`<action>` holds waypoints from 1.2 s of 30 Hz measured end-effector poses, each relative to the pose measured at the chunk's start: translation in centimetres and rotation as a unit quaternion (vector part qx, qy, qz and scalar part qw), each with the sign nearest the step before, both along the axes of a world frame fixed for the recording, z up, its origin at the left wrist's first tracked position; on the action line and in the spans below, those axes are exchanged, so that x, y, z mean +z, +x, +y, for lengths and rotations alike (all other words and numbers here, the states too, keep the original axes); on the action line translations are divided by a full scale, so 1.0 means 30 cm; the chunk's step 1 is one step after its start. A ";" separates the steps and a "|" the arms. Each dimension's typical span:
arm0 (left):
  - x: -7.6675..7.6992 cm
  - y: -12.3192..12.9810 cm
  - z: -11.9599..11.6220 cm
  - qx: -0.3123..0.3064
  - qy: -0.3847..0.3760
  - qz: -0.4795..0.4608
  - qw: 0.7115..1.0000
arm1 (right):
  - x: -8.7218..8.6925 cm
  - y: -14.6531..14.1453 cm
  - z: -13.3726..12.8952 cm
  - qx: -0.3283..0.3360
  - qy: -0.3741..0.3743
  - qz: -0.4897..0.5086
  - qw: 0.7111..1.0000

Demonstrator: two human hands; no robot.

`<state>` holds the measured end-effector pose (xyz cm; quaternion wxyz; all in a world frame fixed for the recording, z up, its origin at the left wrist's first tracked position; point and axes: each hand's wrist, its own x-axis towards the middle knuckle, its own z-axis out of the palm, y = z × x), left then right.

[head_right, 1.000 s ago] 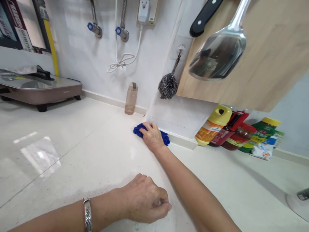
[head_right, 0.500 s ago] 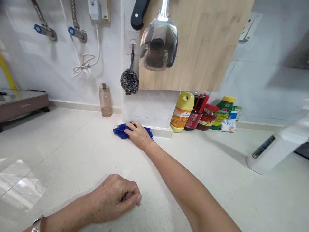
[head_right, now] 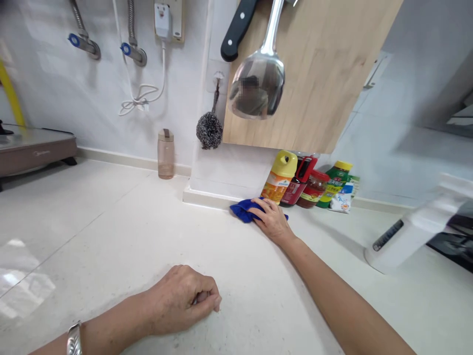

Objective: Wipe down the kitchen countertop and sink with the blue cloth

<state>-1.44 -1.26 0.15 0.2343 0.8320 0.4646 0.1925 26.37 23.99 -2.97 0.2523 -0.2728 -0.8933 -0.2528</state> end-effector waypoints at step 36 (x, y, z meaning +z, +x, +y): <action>-0.016 -0.001 0.003 -0.005 0.035 -0.004 0.999 | 0.152 -0.646 -0.083 -0.164 0.070 -0.039 0.983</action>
